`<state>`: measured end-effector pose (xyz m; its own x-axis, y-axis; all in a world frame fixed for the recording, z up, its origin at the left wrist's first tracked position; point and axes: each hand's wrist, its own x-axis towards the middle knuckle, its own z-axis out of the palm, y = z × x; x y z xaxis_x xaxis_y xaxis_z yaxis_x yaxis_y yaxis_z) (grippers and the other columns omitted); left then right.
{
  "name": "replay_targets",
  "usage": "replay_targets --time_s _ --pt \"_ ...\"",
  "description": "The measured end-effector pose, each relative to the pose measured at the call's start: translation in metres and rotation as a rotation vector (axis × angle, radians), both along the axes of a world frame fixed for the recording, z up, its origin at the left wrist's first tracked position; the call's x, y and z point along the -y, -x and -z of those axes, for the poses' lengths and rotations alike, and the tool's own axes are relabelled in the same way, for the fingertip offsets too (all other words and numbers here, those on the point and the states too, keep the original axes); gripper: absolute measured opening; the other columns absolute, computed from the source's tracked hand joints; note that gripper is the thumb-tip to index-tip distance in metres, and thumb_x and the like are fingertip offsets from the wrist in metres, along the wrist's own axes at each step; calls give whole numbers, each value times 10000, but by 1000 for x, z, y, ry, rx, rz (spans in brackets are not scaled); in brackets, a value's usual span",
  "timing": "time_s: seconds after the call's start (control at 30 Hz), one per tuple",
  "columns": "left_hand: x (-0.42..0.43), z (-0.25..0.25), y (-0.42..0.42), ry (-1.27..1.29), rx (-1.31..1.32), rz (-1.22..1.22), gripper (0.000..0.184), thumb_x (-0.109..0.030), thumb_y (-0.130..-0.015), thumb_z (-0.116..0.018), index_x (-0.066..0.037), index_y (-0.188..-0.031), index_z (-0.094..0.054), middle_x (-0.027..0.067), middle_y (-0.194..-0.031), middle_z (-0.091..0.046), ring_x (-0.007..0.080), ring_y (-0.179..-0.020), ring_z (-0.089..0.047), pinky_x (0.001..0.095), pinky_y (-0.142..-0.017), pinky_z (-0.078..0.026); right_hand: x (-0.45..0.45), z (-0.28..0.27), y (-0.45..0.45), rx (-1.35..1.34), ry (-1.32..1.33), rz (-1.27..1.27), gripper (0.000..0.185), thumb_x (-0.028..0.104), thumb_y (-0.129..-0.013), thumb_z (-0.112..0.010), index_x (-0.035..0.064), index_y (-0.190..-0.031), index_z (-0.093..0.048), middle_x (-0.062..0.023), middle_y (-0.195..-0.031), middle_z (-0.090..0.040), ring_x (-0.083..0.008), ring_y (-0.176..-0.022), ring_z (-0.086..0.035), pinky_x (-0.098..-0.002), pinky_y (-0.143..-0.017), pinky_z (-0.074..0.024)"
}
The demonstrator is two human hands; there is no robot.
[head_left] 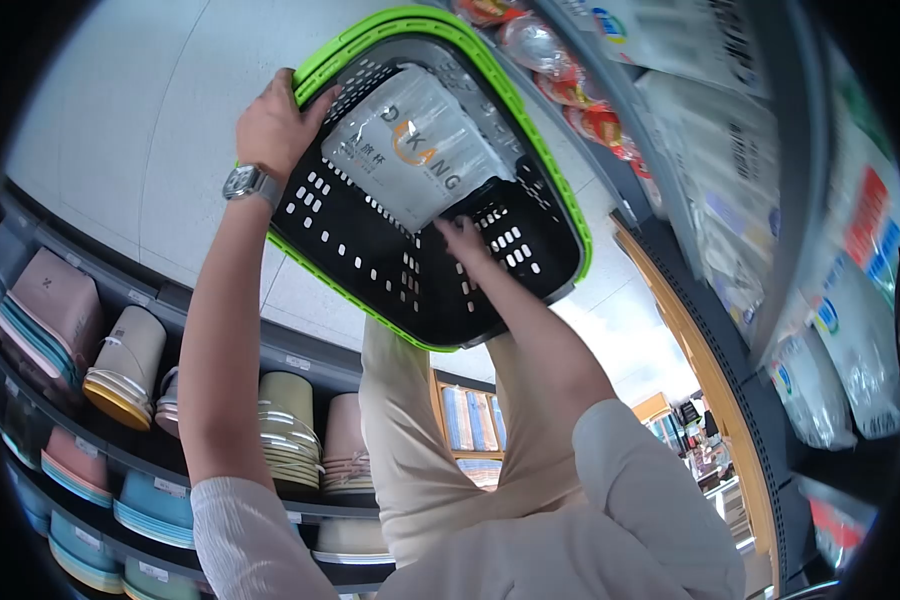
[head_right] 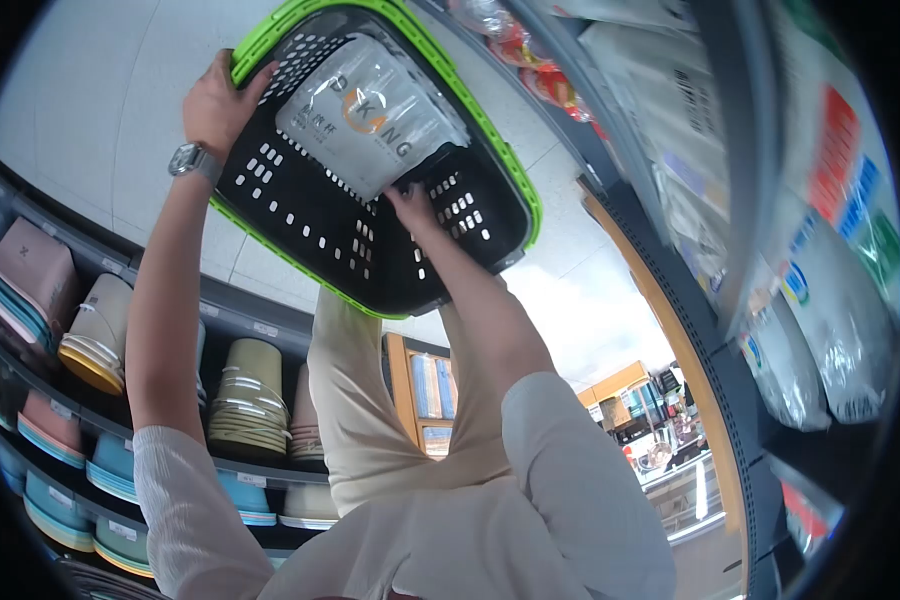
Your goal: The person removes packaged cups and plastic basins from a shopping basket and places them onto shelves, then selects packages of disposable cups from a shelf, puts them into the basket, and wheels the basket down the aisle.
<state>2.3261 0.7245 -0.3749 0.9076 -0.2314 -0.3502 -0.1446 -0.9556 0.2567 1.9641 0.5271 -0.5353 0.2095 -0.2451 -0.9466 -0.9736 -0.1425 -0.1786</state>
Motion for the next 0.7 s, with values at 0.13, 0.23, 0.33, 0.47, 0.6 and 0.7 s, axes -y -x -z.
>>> replay_targets --time_s 0.13,0.23,0.33,0.47,0.6,0.7 --pt "-8 2 5 -111 114 46 648 -491 -844 -763 -18 -1234 -553 185 -1150 -669 360 -1104 -624 470 -948 -494 -3 -117 3 316 -66 -133 313 252 -958 -707 -23 -1104 -676 -96 -929 -749 -152 -854 -707 -314 -783 -553" --pt "4 -41 34 -180 204 -89 712 -275 -820 -772 65 -1353 -444 265 -1350 -517 402 -1249 -524 473 -1027 -444 16 -226 -6 381 -143 -113 257 237 -966 -691 4 -1073 -691 -99 -892 -752 -186 -854 -730 -323 -778 -562" --pt "26 -130 96 79 125 -274 702 -121 -807 -735 91 -1393 -413 303 -1375 -491 464 -1268 -492 505 -1076 -410 43 -296 11 406 -77 -55 209 210 -973 -666 20 -1054 -698 -108 -874 -756 -187 -860 -743 -320 -764 -562" --pt "13 -209 216 327 -158 -378 676 -109 -815 -712 126 -1379 -424 392 -1375 -459 543 -1271 -451 526 -1115 -387 96 -362 51 471 166 -124 170 154 -963 -663 -6 -1001 -706 -88 -822 -735 -152 -790 -723 -293 -739 -571" --pt "-26 -255 354 241 -180 -348 729 -151 -819 -752 125 -1405 -417 349 -1436 -444 495 -1407 -350 500 -1173 -336 148 -415 86 316 176 -37 243 228 -946 -629 7 -987 -720 -100 -835 -748 -170 -747 -719 -314 -687 -572" --pt "-60 -281 427 240 -346 -539 573 -155 -825 -757 64 -1297 -519 301 -1346 -525 452 -1284 -490 481 -1106 -403 183 -434 116 186 176 -60 262 238 -927 -640 -2 -990 -723 -117 -864 -762 -184 -691 -721 -332 -624 -582"
